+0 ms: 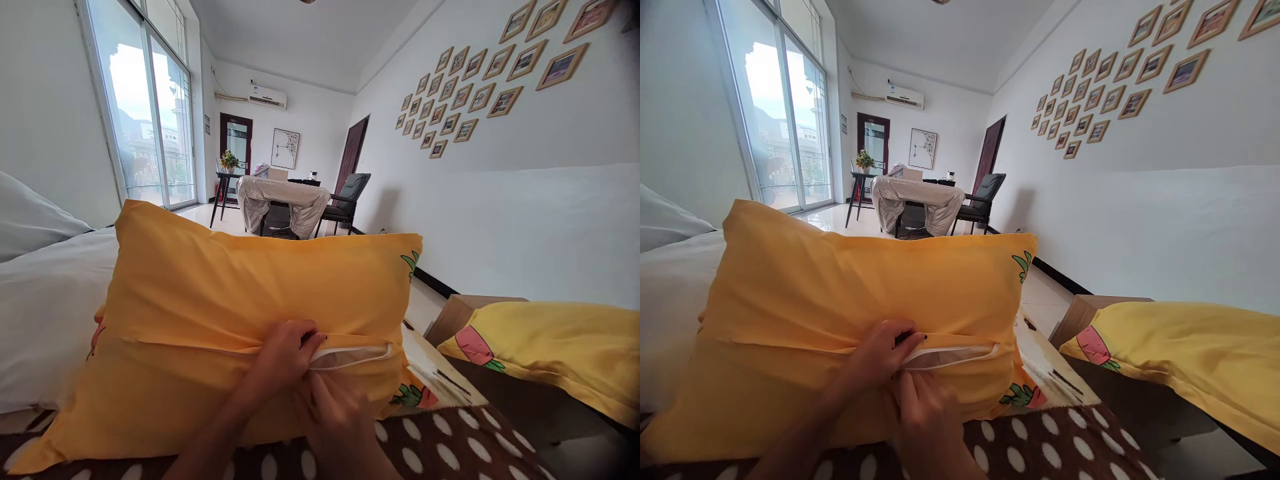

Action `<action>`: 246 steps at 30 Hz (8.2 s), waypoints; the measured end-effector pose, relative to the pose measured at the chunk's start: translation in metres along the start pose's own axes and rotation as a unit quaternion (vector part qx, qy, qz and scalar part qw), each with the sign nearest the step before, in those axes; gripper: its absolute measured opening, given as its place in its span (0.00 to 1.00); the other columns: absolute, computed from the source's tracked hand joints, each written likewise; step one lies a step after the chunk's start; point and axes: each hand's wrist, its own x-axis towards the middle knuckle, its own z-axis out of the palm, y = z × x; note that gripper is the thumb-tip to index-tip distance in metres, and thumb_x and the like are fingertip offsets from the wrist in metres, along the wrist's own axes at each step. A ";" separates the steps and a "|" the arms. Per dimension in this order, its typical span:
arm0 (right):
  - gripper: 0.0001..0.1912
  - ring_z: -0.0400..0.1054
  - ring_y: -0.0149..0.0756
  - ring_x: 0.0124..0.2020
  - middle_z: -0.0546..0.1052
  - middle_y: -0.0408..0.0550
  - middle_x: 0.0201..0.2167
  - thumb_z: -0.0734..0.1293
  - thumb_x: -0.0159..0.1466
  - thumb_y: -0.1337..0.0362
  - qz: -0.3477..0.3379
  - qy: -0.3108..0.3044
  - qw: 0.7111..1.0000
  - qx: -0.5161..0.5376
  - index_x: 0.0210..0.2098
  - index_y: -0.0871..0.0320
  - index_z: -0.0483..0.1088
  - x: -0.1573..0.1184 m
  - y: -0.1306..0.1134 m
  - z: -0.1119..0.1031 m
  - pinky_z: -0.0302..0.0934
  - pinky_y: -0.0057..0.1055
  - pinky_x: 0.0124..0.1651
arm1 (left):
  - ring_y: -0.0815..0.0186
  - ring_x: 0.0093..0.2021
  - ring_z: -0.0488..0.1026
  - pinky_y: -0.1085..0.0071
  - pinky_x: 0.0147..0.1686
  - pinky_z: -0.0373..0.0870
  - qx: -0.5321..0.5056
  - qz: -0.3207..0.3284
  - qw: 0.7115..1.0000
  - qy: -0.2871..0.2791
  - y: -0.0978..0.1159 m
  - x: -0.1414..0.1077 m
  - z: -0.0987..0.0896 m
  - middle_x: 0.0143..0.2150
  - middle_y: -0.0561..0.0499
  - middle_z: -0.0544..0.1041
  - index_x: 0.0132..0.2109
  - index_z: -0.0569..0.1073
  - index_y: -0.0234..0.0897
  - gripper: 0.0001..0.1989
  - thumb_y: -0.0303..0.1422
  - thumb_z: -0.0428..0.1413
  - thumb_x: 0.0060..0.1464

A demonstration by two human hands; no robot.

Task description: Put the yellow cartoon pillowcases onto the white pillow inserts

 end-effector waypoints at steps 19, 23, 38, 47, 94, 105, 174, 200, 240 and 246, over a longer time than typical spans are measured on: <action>0.11 0.60 0.28 0.16 0.67 0.40 0.15 0.56 0.61 0.72 0.105 0.000 0.993 0.048 0.23 0.57 0.61 0.001 0.011 0.004 0.47 0.27 0.23 | 0.64 0.28 0.67 0.70 0.29 0.52 0.164 -0.033 0.986 -0.004 0.001 0.002 0.014 0.27 0.50 0.73 0.28 0.62 0.38 0.14 0.33 0.41 0.61; 0.12 0.61 0.27 0.17 0.67 0.40 0.15 0.57 0.63 0.68 0.141 -0.058 0.988 -0.007 0.24 0.58 0.63 0.003 0.024 -0.010 0.46 0.26 0.23 | 0.64 0.28 0.68 0.69 0.29 0.52 0.205 -0.027 0.978 -0.004 0.002 0.000 0.015 0.26 0.51 0.73 0.28 0.63 0.38 0.14 0.32 0.41 0.62; 0.11 0.64 0.29 0.24 0.71 0.42 0.21 0.61 0.64 0.67 0.109 -0.098 0.989 0.005 0.25 0.58 0.66 -0.008 0.080 -0.045 0.53 0.27 0.29 | 0.64 0.29 0.72 0.71 0.27 0.50 0.260 0.076 0.963 -0.017 -0.010 -0.001 0.019 0.26 0.53 0.76 0.28 0.70 0.38 0.21 0.47 0.47 0.59; 0.07 0.57 0.27 0.20 0.66 0.40 0.18 0.64 0.60 0.76 0.024 0.128 0.989 -0.066 0.29 0.59 0.64 -0.055 0.085 -0.021 0.53 0.27 0.26 | 0.65 0.26 0.67 0.69 0.26 0.51 0.329 0.162 0.928 0.058 -0.009 -0.006 0.032 0.24 0.53 0.72 0.27 0.69 0.37 0.17 0.37 0.46 0.63; 0.08 0.69 0.37 0.39 0.73 0.52 0.38 0.62 0.61 0.75 0.157 0.122 0.979 0.033 0.36 0.58 0.70 -0.064 0.078 -0.013 0.66 0.35 0.40 | 0.65 0.28 0.65 0.68 0.28 0.55 0.241 0.224 0.931 0.159 -0.002 0.023 0.098 0.26 0.52 0.68 0.29 0.63 0.37 0.09 0.23 0.47 0.57; 0.07 0.60 0.31 0.26 0.66 0.45 0.24 0.64 0.58 0.76 0.094 0.150 0.983 -0.042 0.31 0.58 0.68 -0.062 0.073 -0.025 0.55 0.30 0.29 | 0.64 0.29 0.67 0.68 0.27 0.54 0.234 0.216 0.938 0.134 0.013 0.013 0.095 0.26 0.51 0.70 0.30 0.62 0.38 0.08 0.24 0.47 0.57; 0.05 0.64 0.28 0.21 0.71 0.42 0.20 0.64 0.63 0.65 0.133 0.064 0.977 -0.153 0.30 0.59 0.66 -0.066 0.130 -0.041 0.55 0.25 0.27 | 0.68 0.24 0.63 0.70 0.25 0.52 0.192 0.226 0.949 0.109 0.016 0.010 0.085 0.24 0.55 0.67 0.29 0.60 0.38 0.12 0.28 0.42 0.62; 0.08 0.61 0.26 0.15 0.67 0.38 0.14 0.62 0.63 0.65 0.178 0.122 0.958 -0.190 0.27 0.59 0.67 -0.070 0.122 -0.031 0.54 0.23 0.22 | 0.66 0.24 0.63 0.68 0.25 0.52 0.230 0.253 0.935 0.096 0.028 0.005 0.085 0.24 0.54 0.67 0.29 0.61 0.38 0.10 0.25 0.44 0.59; 0.09 0.57 0.27 0.18 0.62 0.38 0.16 0.62 0.54 0.76 0.059 0.191 0.973 -0.112 0.27 0.55 0.64 -0.068 0.127 -0.059 0.55 0.25 0.23 | 0.62 0.28 0.64 0.65 0.27 0.61 0.388 0.347 0.850 0.075 0.036 -0.012 0.091 0.29 0.50 0.66 0.33 0.63 0.36 0.05 0.23 0.46 0.54; 0.11 0.56 0.27 0.19 0.61 0.38 0.16 0.62 0.53 0.78 0.018 0.208 0.968 -0.140 0.27 0.55 0.63 -0.068 0.130 -0.062 0.54 0.26 0.23 | 0.59 0.37 0.69 0.61 0.39 0.63 0.462 0.367 0.804 0.073 -0.008 -0.032 0.028 0.40 0.43 0.72 0.47 0.67 0.32 0.13 0.22 0.47 0.55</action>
